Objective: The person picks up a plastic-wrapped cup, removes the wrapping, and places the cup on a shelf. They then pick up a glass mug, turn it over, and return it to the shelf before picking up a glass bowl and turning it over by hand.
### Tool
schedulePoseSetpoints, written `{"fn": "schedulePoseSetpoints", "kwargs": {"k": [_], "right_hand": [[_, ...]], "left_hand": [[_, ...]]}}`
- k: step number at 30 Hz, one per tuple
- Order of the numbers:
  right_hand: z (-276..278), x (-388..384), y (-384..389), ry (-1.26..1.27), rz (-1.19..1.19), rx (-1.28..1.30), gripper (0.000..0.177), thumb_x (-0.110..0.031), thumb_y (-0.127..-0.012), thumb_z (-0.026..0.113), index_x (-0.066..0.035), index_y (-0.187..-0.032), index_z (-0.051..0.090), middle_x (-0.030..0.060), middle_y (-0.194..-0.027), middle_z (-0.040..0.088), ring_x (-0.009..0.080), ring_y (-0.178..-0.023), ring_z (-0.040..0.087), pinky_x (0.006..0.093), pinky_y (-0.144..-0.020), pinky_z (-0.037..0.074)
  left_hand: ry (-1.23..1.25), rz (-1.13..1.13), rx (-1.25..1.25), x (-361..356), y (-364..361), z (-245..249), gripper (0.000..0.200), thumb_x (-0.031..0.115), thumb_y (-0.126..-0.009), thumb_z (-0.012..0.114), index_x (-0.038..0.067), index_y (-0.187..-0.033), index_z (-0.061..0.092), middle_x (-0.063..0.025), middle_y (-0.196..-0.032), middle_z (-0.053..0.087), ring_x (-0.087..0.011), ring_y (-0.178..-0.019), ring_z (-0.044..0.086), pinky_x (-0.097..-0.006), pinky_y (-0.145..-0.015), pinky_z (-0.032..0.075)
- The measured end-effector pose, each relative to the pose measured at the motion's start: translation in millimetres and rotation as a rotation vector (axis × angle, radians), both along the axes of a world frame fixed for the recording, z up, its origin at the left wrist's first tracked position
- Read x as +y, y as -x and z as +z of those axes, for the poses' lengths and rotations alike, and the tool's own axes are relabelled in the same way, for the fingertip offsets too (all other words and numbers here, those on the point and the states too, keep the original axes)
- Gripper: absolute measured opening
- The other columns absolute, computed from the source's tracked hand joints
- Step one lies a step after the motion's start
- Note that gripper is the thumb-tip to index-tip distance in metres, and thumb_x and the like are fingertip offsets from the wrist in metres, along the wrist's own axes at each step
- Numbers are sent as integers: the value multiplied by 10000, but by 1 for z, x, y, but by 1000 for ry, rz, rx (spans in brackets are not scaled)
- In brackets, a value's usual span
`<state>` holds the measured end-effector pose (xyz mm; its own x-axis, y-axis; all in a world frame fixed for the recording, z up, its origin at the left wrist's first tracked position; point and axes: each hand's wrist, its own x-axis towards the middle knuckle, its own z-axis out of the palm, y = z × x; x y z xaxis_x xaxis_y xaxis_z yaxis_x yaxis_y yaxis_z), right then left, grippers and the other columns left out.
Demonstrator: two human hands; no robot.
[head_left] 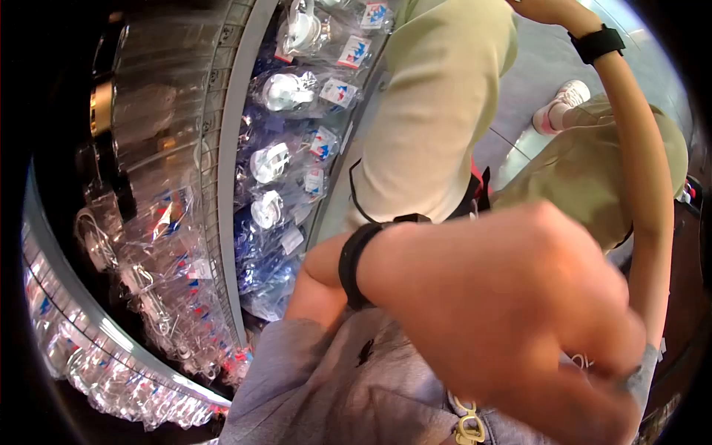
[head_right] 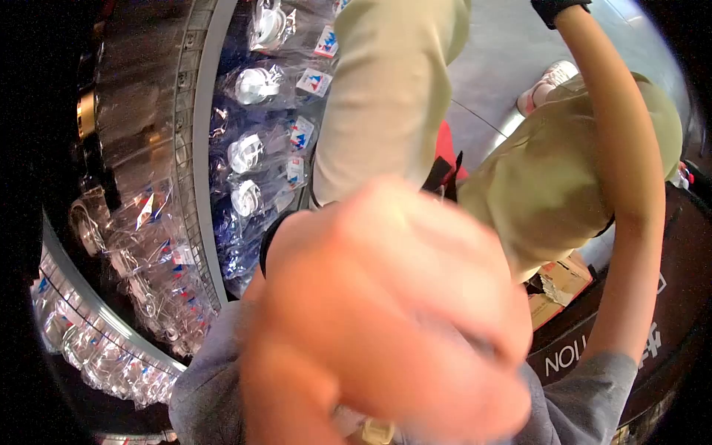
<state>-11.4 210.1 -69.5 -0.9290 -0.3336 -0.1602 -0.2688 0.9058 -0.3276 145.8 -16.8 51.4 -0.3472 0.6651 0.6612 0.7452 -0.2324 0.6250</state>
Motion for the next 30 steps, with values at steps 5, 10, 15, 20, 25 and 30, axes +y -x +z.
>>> {"fn": "schedulePoseSetpoints", "kwargs": {"k": [5,10,15,20,25,30], "right_hand": [[11,-5,-4,-71,0,-19,253,-152,-805,539,-59,-1032,602,203,-921,638,371,-876,596,436,-772,468],[0,0,3,-54,42,-10,234,-153,-806,541,-58,-1010,602,199,-908,638,370,-865,597,439,-763,470],[5,-2,0,-77,20,-38,245,-158,-802,549,-58,-1019,601,198,-908,641,372,-860,601,440,-766,473],[-2,-1,4,-39,27,-59,267,-165,-826,536,-43,-1057,589,202,-967,635,366,-907,596,431,-802,469],[1,-4,2,24,95,-57,315,-171,-844,522,-36,-1124,569,206,-1029,623,360,-955,590,420,-830,461],[11,-9,0,36,72,-107,335,-170,-852,515,-42,-1159,558,201,-1048,623,351,-960,592,415,-841,460]], "left_hand": [[-20,-233,-109,-5,-34,19,244,49,-660,622,91,-900,623,-69,-807,602,-240,-740,589,-329,-636,473],[-17,-324,-160,-10,-47,17,232,61,-667,620,89,-897,621,-75,-830,602,-246,-777,584,-337,-669,471],[1,-351,-196,-17,-47,20,221,74,-673,619,86,-894,620,-80,-852,602,-252,-815,580,-344,-702,468],[71,-336,-208,-31,-40,23,211,86,-680,618,83,-891,618,-86,-874,602,-258,-852,575,-351,-736,465],[142,-282,-210,-40,-40,19,202,98,-687,617,81,-888,617,-91,-896,602,-265,-889,571,-358,-769,462],[223,-214,-158,-42,-40,14,194,111,-694,616,78,-885,615,-96,-918,602,-271,-927,566,-366,-803,460]]}}
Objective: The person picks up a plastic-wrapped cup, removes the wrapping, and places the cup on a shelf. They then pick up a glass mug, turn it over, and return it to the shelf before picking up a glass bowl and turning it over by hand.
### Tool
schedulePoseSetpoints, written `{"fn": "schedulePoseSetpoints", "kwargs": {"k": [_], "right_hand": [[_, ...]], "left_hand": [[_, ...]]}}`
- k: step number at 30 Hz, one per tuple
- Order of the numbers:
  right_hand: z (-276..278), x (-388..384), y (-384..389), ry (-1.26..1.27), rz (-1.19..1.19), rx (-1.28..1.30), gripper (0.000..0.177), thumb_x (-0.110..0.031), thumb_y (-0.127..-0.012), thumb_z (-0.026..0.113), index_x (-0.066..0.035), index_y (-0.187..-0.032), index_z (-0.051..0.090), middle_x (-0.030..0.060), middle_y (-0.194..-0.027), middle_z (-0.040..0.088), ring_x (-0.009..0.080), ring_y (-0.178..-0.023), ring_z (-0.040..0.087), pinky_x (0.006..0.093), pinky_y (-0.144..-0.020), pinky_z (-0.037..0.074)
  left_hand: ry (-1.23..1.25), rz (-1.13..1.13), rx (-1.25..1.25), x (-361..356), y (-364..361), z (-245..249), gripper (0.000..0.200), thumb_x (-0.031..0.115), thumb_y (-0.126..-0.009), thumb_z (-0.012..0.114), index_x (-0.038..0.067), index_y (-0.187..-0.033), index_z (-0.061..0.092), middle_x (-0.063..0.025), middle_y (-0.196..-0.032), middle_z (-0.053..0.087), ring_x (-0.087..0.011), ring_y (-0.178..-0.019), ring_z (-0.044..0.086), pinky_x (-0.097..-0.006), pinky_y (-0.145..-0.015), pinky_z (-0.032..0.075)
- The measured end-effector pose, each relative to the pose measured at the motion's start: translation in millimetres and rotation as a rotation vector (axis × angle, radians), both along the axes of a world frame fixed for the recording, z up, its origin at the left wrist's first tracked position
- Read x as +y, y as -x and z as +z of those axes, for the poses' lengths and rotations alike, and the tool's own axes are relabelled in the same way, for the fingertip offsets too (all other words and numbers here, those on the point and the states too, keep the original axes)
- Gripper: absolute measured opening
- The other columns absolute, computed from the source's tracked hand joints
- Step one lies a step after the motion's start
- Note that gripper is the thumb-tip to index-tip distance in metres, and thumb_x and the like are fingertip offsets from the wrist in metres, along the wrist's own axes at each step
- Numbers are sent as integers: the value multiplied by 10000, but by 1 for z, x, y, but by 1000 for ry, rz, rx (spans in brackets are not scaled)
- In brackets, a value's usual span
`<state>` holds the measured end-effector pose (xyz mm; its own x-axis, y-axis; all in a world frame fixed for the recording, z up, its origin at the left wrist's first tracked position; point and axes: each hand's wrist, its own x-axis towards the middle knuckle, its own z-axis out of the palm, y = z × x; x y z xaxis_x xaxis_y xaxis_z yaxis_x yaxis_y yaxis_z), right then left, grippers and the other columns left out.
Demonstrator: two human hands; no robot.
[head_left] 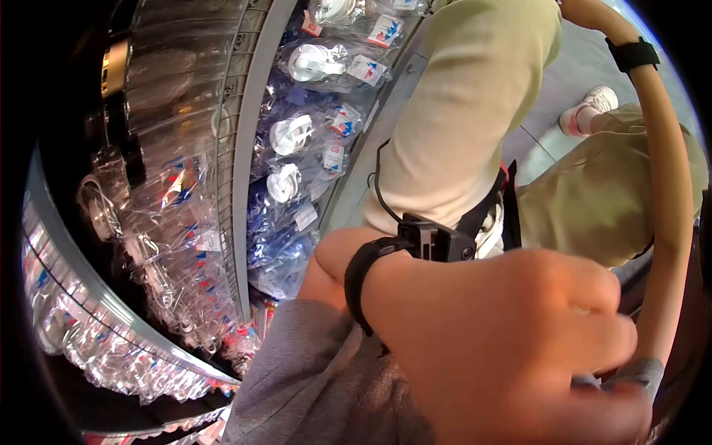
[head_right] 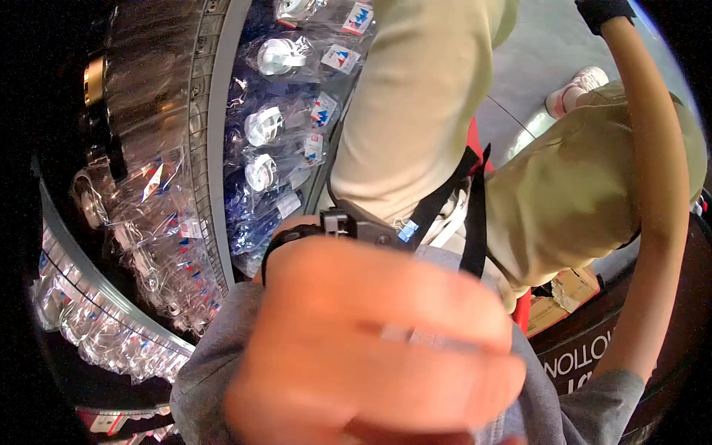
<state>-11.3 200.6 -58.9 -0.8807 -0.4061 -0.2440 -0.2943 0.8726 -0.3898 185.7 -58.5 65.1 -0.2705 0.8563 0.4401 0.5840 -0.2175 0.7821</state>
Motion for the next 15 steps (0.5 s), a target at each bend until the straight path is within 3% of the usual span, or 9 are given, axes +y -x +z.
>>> {"fn": "schedulePoseSetpoints", "kwargs": {"k": [3,6,7,9,10,11,12,15], "right_hand": [[14,-8,-9,-74,8,25,332,-164,-857,522,-37,-1162,555,199,-1053,623,342,-962,596,410,-851,458],[-11,9,4,136,115,39,310,-157,-857,535,-28,-1136,571,196,-1051,625,331,-963,598,403,-852,459],[-17,12,6,131,143,61,301,-152,-854,541,-27,-1125,578,192,-1055,625,326,-968,597,399,-850,460],[-25,20,8,113,193,107,284,-142,-847,555,-25,-1104,593,185,-1065,624,316,-978,594,392,-848,462],[-33,26,9,130,226,131,281,-146,-841,565,-26,-1093,599,181,-1069,624,312,-984,593,390,-847,463],[-41,31,11,149,264,157,279,-151,-835,575,-26,-1083,606,177,-1073,624,308,-989,591,388,-847,464],[-44,33,15,165,301,189,276,-155,-829,585,-26,-1072,612,173,-1077,624,304,-995,589,386,-847,465],[-26,22,2,-11,50,93,300,-179,-811,621,-27,-1071,616,168,-1077,626,299,-998,587,382,-856,461]], "left_hand": [[115,99,101,-7,9,-7,190,118,-698,615,77,-884,614,-100,-931,602,-274,-949,563,-370,-823,458],[403,246,116,-47,48,-10,187,126,-702,615,75,-882,613,-103,-945,602,-278,-972,561,-374,-843,456],[507,251,22,-68,67,-8,283,92,-716,634,38,-993,623,-112,-1069,604,-291,-1057,547,-367,-908,433],[534,800,-37,-103,76,-26,266,80,-768,616,11,-1023,591,-144,-1033,603,-310,-987,567,-381,-892,430],[511,977,94,-126,83,-45,322,70,-775,608,-10,-1083,556,-164,-1057,589,-337,-1002,555,-398,-899,425],[689,1091,300,-149,85,-56,414,71,-776,604,-35,-1159,490,-204,-1143,533,-365,-1071,507,-413,-939,394],[798,1139,353,-171,84,-69,499,80,-773,608,-41,-1221,426,-254,-1237,437,-396,-1167,416,-421,-987,351],[1133,1198,571,-219,72,-103,757,248,-741,694,25,-1351,306,-275,-1333,324,-435,-1240,318,-489,-1020,286]]}}
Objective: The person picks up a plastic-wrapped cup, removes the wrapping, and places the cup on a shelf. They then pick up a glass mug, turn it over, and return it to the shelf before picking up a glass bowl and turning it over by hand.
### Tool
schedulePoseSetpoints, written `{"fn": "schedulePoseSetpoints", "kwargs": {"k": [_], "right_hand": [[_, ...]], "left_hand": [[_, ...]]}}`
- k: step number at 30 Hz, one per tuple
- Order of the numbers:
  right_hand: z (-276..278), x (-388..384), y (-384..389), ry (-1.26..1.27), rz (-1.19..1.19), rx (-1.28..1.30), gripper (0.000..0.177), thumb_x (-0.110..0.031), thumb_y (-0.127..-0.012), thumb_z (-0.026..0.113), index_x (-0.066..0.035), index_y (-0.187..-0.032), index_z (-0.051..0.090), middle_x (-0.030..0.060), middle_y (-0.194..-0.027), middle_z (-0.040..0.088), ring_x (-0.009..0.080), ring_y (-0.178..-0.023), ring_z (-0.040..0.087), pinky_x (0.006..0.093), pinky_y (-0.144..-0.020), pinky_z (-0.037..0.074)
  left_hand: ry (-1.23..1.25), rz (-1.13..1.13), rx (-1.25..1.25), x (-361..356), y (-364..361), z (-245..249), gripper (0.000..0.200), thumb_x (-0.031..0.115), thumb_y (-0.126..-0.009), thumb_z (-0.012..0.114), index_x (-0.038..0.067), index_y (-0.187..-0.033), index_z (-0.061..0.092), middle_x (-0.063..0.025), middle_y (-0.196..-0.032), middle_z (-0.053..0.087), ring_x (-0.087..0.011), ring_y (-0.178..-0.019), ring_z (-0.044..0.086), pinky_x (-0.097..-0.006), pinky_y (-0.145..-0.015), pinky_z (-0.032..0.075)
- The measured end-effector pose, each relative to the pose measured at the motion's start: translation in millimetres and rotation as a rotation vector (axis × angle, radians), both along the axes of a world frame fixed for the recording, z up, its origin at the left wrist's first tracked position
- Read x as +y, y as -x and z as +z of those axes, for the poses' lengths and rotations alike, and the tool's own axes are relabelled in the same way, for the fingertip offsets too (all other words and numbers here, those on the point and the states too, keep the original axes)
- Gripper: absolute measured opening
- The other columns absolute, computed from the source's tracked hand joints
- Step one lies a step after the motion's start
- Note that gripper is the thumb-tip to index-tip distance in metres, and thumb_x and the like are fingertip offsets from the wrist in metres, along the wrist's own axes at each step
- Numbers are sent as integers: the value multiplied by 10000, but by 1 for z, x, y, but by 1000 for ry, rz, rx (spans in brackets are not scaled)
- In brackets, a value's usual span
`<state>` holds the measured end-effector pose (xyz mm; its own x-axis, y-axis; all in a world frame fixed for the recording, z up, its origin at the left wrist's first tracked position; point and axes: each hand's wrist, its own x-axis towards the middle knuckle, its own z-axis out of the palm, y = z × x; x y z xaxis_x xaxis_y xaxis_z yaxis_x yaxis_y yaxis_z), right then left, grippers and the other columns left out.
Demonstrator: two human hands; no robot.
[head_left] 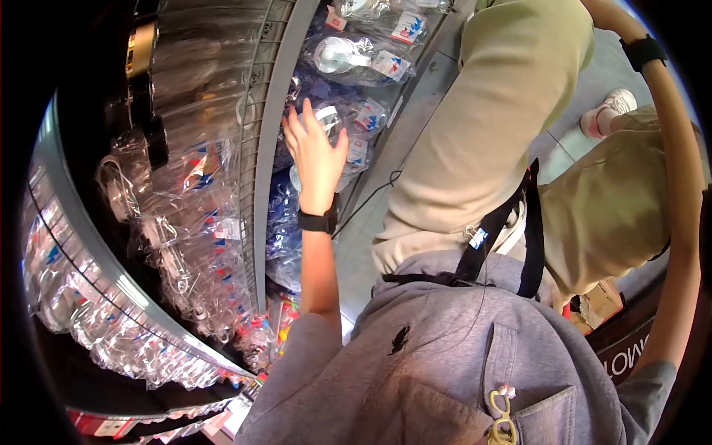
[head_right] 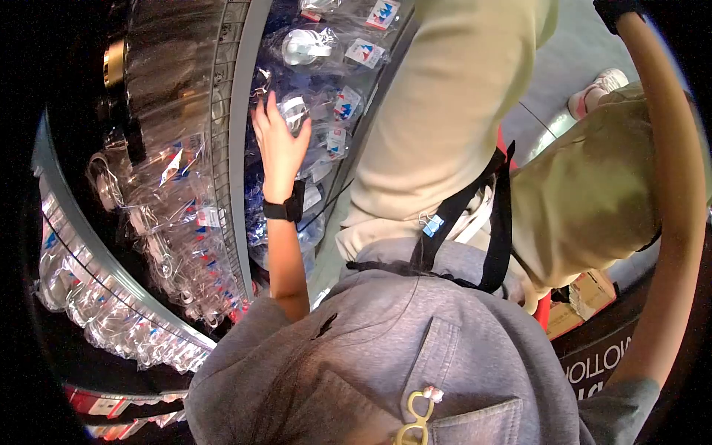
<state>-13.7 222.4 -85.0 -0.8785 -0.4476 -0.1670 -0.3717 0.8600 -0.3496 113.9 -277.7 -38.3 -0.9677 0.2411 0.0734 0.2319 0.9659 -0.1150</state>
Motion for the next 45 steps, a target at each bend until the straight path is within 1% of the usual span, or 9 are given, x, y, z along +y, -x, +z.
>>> {"fn": "schedulePoseSetpoints", "kwargs": {"k": [6,8,16,17,23,26,30,37,45], "right_hand": [[-20,15,3,67,19,-54,312,-188,-807,627,-30,-1076,612,169,-1075,623,301,-998,584,383,-857,458],[-21,16,2,61,7,-60,311,-188,-808,626,-31,-1076,612,169,-1072,622,302,-996,584,384,-855,458],[-26,17,4,64,-15,-75,307,-190,-810,621,-34,-1075,610,171,-1060,620,303,-987,584,387,-848,458],[-27,18,3,63,-18,-76,307,-190,-810,620,-34,-1075,609,171,-1059,620,304,-986,584,388,-847,458],[-29,19,1,71,-33,-72,304,-191,-812,617,-36,-1074,608,172,-1050,619,305,-979,584,390,-842,457],[-30,21,-2,74,-42,-71,303,-192,-813,615,-37,-1073,607,173,-1046,618,306,-976,583,392,-839,457],[-31,18,-1,79,-40,-67,301,-192,-814,612,-39,-1072,606,174,-1040,617,307,-971,583,393,-836,457],[-35,16,-3,84,-48,-72,298,-194,-815,608,-41,-1071,604,175,-1030,615,308,-964,583,397,-830,457],[-39,11,-2,85,-39,-61,294,-195,-818,602,-44,-1070,602,177,-1019,613,310,-955,583,400,-823,457]], "left_hand": [[-5,159,28,-25,-2,-25,965,344,-686,751,82,-1416,177,-299,-1380,262,-465,-1244,295,-520,-1020,263],[58,204,91,-35,2,-28,1029,375,-631,785,83,-1420,191,-291,-1366,311,-446,-1225,326,-528,-1016,252],[-6,136,-44,-34,-2,-21,880,328,-534,840,202,-1299,423,-158,-1130,488,-359,-1114,431,-463,-950,327],[14,132,-9,-29,-3,-19,832,324,-524,845,210,-1258,470,-144,-1094,502,-340,-1046,493,-443,-893,392],[-111,275,-29,-20,3,-18,771,357,-544,835,198,-1224,508,-143,-1065,534,-327,-923,586,-425,-751,491],[-183,330,-28,-13,9,-14,745,357,-544,829,219,-1204,511,-142,-1079,529,-360,-936,584,-468,-736,488],[-149,301,-10,-11,18,-20,764,385,-539,832,200,-1216,531,-154,-1066,560,-332,-954,586,-426,-785,483],[-130,211,-3,-16,25,-22,731,303,-554,835,224,-1214,530,-128,-1076,533,-343,-896,593,-446,-744,481],[-111,143,31,-22,22,-20,812,290,-558,837,156,-1272,474,-162,-1147,518,-343,-1055,518,-441,-875,425]]}}
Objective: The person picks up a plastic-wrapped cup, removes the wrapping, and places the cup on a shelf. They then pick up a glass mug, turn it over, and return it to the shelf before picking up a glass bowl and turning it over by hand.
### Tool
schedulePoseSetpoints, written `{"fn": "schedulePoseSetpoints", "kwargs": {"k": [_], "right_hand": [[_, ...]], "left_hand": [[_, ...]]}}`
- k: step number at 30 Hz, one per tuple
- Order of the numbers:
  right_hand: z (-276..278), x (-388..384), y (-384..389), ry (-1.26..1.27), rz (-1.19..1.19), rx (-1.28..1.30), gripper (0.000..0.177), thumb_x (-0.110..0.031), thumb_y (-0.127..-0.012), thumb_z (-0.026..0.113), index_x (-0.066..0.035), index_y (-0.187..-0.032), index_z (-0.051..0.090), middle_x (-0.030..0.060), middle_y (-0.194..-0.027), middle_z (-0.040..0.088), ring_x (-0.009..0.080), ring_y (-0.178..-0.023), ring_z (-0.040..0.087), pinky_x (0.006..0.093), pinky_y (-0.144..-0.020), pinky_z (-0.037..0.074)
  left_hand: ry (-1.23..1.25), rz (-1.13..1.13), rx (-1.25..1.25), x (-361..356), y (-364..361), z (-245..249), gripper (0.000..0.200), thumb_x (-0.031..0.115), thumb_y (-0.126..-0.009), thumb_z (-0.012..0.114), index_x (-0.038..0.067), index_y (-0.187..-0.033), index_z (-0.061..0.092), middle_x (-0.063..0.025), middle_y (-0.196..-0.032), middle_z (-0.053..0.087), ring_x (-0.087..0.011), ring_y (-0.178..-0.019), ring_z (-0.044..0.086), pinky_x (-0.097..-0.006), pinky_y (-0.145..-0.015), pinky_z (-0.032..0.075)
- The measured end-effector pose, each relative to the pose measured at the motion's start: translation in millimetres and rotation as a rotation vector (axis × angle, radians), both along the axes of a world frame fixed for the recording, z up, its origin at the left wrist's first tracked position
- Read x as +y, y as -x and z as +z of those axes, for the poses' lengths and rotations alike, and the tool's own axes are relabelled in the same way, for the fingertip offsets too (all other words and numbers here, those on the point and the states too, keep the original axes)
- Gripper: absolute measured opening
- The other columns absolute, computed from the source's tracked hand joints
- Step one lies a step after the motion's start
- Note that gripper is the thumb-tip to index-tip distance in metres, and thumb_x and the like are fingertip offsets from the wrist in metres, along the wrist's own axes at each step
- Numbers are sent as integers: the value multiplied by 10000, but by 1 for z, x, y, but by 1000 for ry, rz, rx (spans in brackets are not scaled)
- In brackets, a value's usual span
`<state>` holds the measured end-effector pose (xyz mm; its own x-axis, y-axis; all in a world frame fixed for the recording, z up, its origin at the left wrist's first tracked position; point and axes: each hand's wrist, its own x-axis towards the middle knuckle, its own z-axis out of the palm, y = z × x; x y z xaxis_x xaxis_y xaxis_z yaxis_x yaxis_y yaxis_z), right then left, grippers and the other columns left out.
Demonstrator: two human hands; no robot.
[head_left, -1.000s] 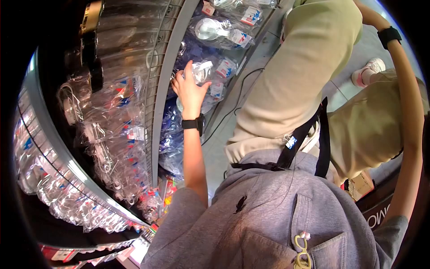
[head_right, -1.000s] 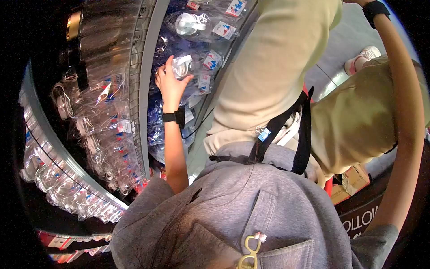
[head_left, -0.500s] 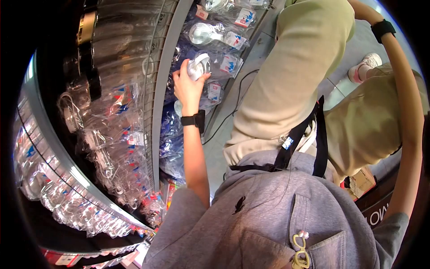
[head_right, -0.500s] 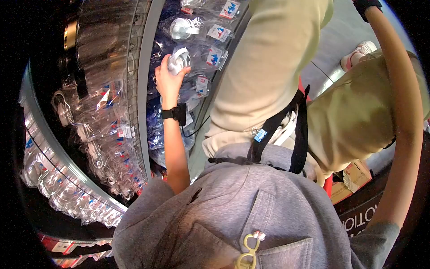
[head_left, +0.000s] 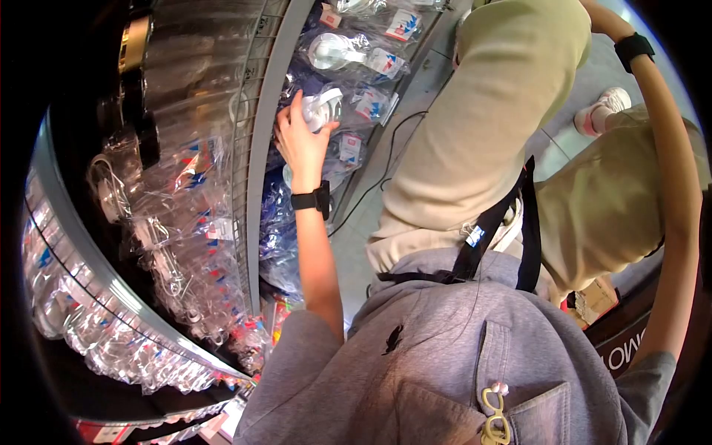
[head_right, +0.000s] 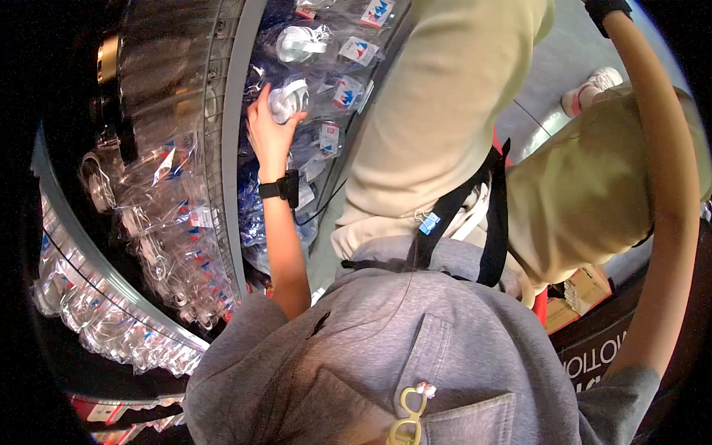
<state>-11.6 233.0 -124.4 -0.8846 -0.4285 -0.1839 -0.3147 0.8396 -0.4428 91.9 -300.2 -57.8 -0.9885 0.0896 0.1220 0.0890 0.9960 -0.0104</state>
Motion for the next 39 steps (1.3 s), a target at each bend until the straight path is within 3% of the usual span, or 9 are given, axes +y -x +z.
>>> {"fn": "schedulePoseSetpoints", "kwargs": {"k": [7,11,12,16,19,25,31,34,39], "right_hand": [[-5,0,2,-3,-19,25,291,-197,-819,598,-47,-1069,601,178,-1009,611,312,-947,582,403,-817,457],[-5,-4,0,-6,-18,35,289,-197,-820,595,-48,-1068,600,179,-1003,610,313,-942,582,405,-813,456],[-4,-5,-1,-6,-21,38,289,-198,-821,595,-48,-1068,599,179,-1002,610,313,-941,582,405,-813,456],[-5,-9,-3,-6,-24,42,287,-198,-822,592,-50,-1067,598,180,-996,609,314,-937,582,407,-809,456],[-5,-10,-4,-5,-26,43,286,-199,-823,590,-51,-1067,598,180,-992,608,315,-934,582,408,-806,456],[-6,-12,-7,6,-35,45,283,-200,-824,586,-53,-1066,596,182,-983,606,316,-927,582,411,-801,456],[-4,-15,-6,13,-36,44,281,-201,-826,583,-55,-1065,595,183,-974,605,317,-920,582,414,-796,456],[-1,-20,-11,11,-29,32,279,-202,-827,581,-56,-1064,594,183,-970,604,318,-917,581,415,-793,456],[-1,-20,-8,15,-22,25,277,-203,-828,577,-58,-1064,593,184,-963,603,319,-911,581,417,-789,456]], "left_hand": [[169,57,-12,-14,-32,20,971,309,-548,842,138,-1359,336,-198,-1253,463,-377,-1137,456,-466,-932,382],[275,397,-387,-11,-45,29,1092,244,-565,835,122,-1412,158,-247,-1260,440,-408,-1132,469,-471,-940,375],[155,395,-395,-16,-45,27,1140,197,-559,835,119,-1417,88,-271,-1241,460,-433,-1109,486,-487,-924,386],[37,350,-217,-37,-49,4,1130,166,-551,837,119,-1410,105,-267,-1220,502,-432,-1099,497,-499,-949,362],[65,433,-245,-36,-45,8,1104,182,-542,845,106,-1399,154,-250,-1227,506,-417,-1079,516,-493,-954,360],[-72,314,-314,-74,-48,-5,1080,180,-515,861,156,-1384,220,-203,-1226,515,-437,-1147,446,-586,-887,373],[-121,343,-264,-75,-47,-7,864,196,-459,883,17,-1197,471,-194,-1106,608,-355,-1012,585,-408,-860,463],[-203,322,-173,-77,-47,-8,777,201,-449,887,-20,-1104,533,-191,-1026,641,-326,-947,624,-365,-817,489],[-204,325,-152,-66,-44,-11,845,263,-438,899,-14,-1135,509,-197,-1061,628,-304,-993,608,-360,-860,469]]}}
